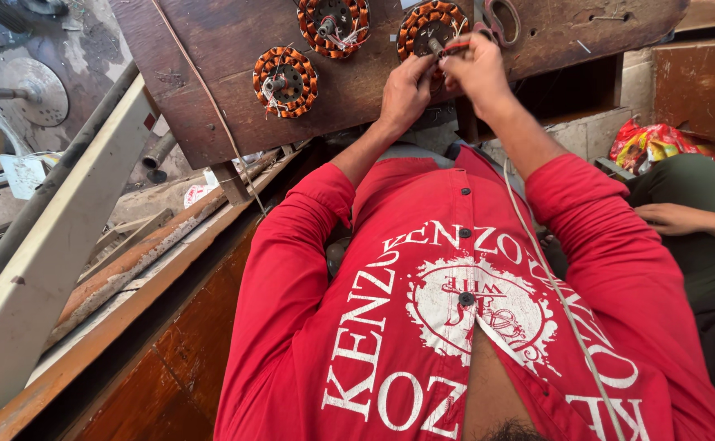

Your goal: The person winds copper wire onto several motor stators placed on a wooden workbench. They use scissors to cut the wire and their hands to wrap and secure the strands around the stator slots.

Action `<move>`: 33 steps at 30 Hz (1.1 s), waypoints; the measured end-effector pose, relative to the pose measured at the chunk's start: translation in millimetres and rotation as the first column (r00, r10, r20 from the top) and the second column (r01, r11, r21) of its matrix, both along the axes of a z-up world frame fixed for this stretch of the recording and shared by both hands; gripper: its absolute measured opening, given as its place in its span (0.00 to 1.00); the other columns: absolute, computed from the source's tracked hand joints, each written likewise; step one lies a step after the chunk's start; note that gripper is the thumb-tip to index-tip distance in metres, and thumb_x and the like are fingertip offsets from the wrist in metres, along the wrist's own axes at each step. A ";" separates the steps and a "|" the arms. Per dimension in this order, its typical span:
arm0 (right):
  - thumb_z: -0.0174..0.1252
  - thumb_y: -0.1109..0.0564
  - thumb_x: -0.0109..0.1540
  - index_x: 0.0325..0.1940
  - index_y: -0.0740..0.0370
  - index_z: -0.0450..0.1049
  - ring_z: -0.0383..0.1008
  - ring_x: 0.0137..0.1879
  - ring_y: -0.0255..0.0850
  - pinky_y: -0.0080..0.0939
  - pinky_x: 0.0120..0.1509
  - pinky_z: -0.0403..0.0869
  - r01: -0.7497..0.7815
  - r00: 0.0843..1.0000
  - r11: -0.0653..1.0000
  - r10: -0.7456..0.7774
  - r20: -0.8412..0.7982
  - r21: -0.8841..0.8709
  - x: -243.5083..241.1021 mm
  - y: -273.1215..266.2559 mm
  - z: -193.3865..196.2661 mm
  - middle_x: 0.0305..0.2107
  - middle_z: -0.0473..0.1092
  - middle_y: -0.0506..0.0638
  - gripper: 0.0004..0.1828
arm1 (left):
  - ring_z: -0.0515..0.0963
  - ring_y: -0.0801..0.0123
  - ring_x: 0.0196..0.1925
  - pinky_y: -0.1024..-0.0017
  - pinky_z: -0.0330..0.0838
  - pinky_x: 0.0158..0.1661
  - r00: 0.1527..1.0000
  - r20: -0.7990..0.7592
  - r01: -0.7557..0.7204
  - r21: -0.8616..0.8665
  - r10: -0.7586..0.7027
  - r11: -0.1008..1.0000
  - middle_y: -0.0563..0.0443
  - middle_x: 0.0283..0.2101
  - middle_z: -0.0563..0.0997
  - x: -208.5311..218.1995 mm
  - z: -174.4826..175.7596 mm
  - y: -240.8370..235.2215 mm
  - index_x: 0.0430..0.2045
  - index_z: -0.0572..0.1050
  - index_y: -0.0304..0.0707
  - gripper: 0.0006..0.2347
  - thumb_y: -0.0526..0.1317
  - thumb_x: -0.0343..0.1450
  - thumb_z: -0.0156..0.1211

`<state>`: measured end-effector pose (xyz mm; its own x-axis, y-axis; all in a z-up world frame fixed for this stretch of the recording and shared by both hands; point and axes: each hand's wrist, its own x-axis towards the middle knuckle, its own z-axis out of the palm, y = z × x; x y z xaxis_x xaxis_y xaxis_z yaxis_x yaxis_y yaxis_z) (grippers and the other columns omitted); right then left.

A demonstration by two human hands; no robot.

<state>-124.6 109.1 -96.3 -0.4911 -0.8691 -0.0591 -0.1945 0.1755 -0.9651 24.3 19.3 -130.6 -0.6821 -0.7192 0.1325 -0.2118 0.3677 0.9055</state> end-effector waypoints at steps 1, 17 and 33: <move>0.65 0.65 0.64 0.53 0.67 0.70 0.77 0.39 0.37 0.37 0.41 0.76 -0.058 0.997 0.998 0.057 -0.047 -0.017 0.1 5.0 10.3 0.37 0.76 0.50 0.15 | 0.81 0.48 0.41 0.60 0.75 0.41 1.000 -0.006 0.006 0.001 -0.006 1.000 0.43 0.36 0.80 1.2 -0.8 0.0 0.42 0.79 0.36 0.07 0.34 0.72 0.60; 0.64 0.56 0.46 0.34 0.58 0.80 0.79 0.34 0.49 0.52 0.37 0.77 -0.340 0.720 0.735 0.604 -0.340 0.586 -3.2 -17.3 -19.7 0.30 0.78 0.57 0.12 | 0.81 0.46 0.43 0.59 0.76 0.43 0.999 0.031 0.044 0.006 -0.044 0.999 0.40 0.40 0.80 -1.9 13.5 -2.8 0.40 0.79 0.37 0.08 0.32 0.70 0.55; 0.61 0.46 0.63 0.37 0.59 0.78 0.77 0.34 0.52 0.50 0.35 0.73 0.091 0.791 0.993 -0.023 -0.611 0.081 8.4 -12.8 -13.6 0.29 0.76 0.56 0.14 | 0.82 0.55 0.39 0.64 0.75 0.43 0.998 0.052 0.033 -0.009 -0.033 0.999 0.39 0.36 0.82 -6.6 -9.7 -10.4 0.38 0.81 0.32 0.08 0.28 0.69 0.58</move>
<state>-116.2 96.3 -109.8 -0.5038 -0.8443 0.1829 -0.7212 0.2945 -0.6270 17.8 8.9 -140.3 -0.7116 -0.6950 0.1033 -0.2463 0.3845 0.8897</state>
